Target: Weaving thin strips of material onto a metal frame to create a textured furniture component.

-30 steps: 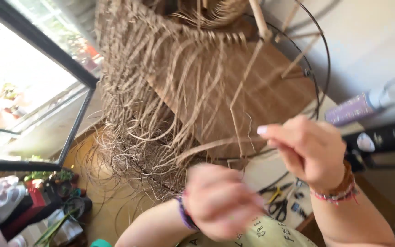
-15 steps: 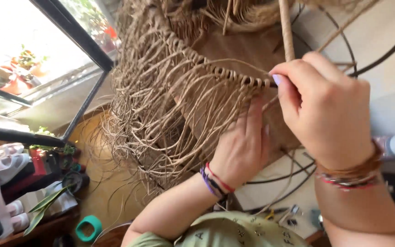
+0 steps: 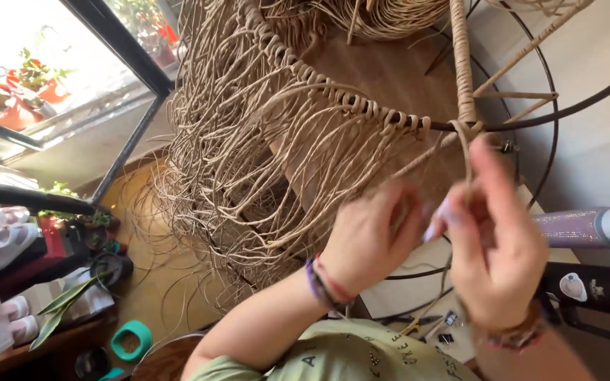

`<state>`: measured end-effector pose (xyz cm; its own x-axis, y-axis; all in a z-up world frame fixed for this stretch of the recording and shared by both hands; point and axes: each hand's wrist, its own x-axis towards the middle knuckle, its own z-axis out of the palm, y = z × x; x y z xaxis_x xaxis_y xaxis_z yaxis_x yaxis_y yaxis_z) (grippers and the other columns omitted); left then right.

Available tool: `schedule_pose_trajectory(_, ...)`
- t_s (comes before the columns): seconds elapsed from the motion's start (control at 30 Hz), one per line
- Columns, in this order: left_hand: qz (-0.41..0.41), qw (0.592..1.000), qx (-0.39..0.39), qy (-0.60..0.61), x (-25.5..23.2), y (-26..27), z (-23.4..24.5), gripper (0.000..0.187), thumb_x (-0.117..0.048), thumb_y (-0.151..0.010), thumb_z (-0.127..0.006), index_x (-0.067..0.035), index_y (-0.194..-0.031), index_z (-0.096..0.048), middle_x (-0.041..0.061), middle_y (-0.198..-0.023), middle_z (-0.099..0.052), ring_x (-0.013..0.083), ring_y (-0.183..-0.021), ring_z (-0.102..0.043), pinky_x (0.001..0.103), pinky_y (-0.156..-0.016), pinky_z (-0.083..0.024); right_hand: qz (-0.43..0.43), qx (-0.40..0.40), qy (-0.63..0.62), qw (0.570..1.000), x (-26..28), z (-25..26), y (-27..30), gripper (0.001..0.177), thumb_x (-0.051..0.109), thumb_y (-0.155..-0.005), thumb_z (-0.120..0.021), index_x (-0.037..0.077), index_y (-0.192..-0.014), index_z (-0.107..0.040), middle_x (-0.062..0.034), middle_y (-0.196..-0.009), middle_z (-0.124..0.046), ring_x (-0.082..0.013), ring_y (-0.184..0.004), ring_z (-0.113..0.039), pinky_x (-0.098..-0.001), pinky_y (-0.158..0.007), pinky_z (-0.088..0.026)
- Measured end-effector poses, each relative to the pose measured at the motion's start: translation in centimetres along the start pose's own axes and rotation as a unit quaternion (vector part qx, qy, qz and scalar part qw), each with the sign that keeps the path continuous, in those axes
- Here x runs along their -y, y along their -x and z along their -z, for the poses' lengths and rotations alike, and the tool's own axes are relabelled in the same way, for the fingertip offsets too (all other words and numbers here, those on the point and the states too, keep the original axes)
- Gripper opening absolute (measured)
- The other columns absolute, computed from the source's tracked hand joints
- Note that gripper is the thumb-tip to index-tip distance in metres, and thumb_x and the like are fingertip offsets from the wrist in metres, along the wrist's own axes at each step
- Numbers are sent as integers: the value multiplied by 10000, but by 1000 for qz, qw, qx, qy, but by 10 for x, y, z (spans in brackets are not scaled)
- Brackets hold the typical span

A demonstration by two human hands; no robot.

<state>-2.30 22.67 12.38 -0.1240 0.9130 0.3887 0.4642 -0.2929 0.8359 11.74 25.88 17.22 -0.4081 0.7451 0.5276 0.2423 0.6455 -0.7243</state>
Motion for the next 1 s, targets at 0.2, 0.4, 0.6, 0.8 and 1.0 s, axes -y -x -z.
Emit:
schedule_pose_trajectory(0.2, -178, 978, 38, -103, -27, 25, 25, 175, -168, -944, -634, -98, -784, -617, 95, -804, -449, 308, -681, -452, 436, -625, -395, -202, 36, -77, 976, -5, 4, 13, 276, 140, -1020, -544, 11, -1171, -735, -24, -735, -586, -80, -600, -432, -207, -545, -336)
schedule_pose_trajectory(0.4, -242, 958, 31, -153, -52, -37, 59, 55, -56, -975, -494, -96, -992, -527, 43, -932, -619, 201, -725, -610, 326, -592, -468, 108, 174, -48, 978, -44, 9, 9, 90, 58, -945, -470, 6, -899, -529, -101, -763, -504, -213, -624, -431, -327, -567, -351)
schedule_pose_trajectory(0.6, -50, 985, -4, -165, -53, -62, 41, 127, -188, -1071, -513, -134, -1166, -450, -63, -566, -513, 148, -390, -519, 322, -351, -378, 34, -112, 296, 948, -64, -13, 38, 110, 179, -1010, -740, 83, -1063, -748, -63, -783, -609, -277, -687, -563, -379, -625, -417)
schedule_pose_trajectory(0.8, -32, 999, 29, 9, -55, -51, 63, 529, -279, -981, -720, -144, -1359, -374, -70, -874, -730, 37, -592, -641, 195, -505, -546, 125, -51, 187, 973, -50, -4, 24, 153, 102, -1044, -633, 8, -1006, -748, -90, -786, -502, -231, -611, -428, -340, -554, -348)
schedule_pose_trajectory(1.0, -355, 914, -23, 197, 31, 51, 29, 124, -204, -922, -676, -172, -807, -706, -19, -919, -709, 201, -760, -703, 400, -653, -553, -87, 117, -26, 989, -39, 11, 9, 167, 185, -978, -617, 86, -923, -740, 2, -746, -564, -92, -567, -467, -234, -544, -355)
